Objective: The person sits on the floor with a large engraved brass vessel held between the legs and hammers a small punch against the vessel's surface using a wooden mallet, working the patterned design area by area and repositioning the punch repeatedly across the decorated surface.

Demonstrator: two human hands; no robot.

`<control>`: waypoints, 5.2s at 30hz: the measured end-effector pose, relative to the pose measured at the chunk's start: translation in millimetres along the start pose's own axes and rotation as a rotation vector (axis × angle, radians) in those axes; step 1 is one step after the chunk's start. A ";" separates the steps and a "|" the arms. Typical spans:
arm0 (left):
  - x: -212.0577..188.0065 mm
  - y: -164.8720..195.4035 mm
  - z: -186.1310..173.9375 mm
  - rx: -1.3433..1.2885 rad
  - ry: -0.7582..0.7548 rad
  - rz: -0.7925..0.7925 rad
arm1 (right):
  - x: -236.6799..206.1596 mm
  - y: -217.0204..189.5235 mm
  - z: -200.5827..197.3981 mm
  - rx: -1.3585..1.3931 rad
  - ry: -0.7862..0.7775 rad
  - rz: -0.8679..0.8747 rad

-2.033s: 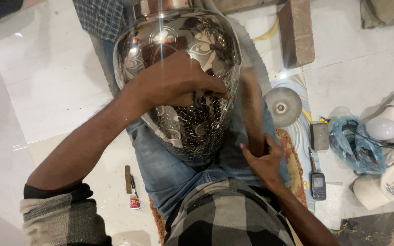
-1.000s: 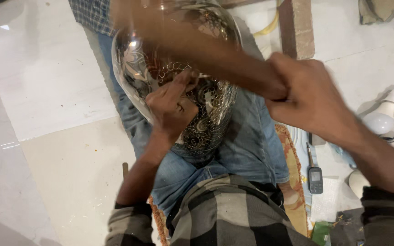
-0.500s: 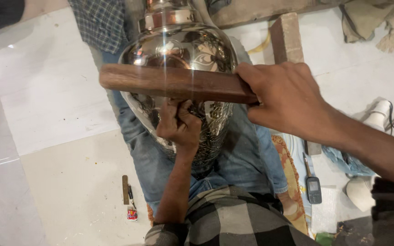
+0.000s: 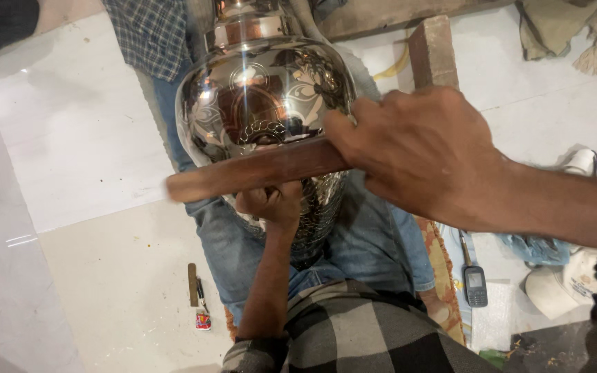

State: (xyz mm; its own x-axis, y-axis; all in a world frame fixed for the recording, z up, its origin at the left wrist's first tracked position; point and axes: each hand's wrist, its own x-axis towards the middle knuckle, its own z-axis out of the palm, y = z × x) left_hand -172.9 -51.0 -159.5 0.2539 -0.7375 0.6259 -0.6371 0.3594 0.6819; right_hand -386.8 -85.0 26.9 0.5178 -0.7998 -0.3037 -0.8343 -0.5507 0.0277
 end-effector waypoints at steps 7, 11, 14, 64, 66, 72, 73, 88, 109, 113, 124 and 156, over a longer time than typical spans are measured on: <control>4.8 -0.1 2.6 -0.148 -0.052 -0.208 | 9.4 -5.0 -5.1 0.098 0.065 -0.046; 7.8 -6.4 -1.9 -0.011 -0.104 -0.012 | 21.0 -4.1 4.9 0.204 0.224 -0.058; 15.9 -5.7 -6.4 -0.092 -0.173 -0.067 | 22.6 -1.9 8.0 0.238 0.151 -0.002; 100.6 -1.9 -12.1 -0.063 -0.933 0.537 | -10.4 -27.5 134.6 1.039 0.697 0.349; 102.1 -5.6 -15.6 -0.030 -1.011 0.517 | -11.9 -29.9 143.6 0.879 0.677 0.423; 103.1 -15.4 -13.3 0.023 -1.162 0.294 | -25.8 -51.7 180.2 0.989 0.574 0.416; 102.3 -14.9 -9.5 0.097 -1.193 0.178 | -27.5 -60.4 188.2 1.095 0.550 0.485; 142.3 12.8 5.8 -0.255 -1.205 0.248 | -39.3 -150.6 233.4 1.630 0.595 0.839; 161.4 21.9 34.9 -0.002 -1.559 0.795 | -35.0 -106.1 233.8 1.245 0.943 0.700; 158.1 22.4 23.6 0.001 -1.435 0.758 | -32.4 -86.2 231.4 1.310 0.880 0.628; 110.5 -0.1 -0.1 -0.016 -0.855 0.451 | -21.8 -2.8 120.5 0.986 0.496 0.391; 7.7 11.5 16.1 -0.024 0.105 -0.066 | 9.1 1.4 -10.9 0.600 0.257 -0.004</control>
State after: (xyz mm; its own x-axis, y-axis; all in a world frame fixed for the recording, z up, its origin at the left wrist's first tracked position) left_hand -190.0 -61.8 -153.0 0.3706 -0.6963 0.6147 -0.5995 0.3263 0.7309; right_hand -381.1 -95.6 34.6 0.4878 -0.8707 -0.0634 -0.7548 -0.3842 -0.5317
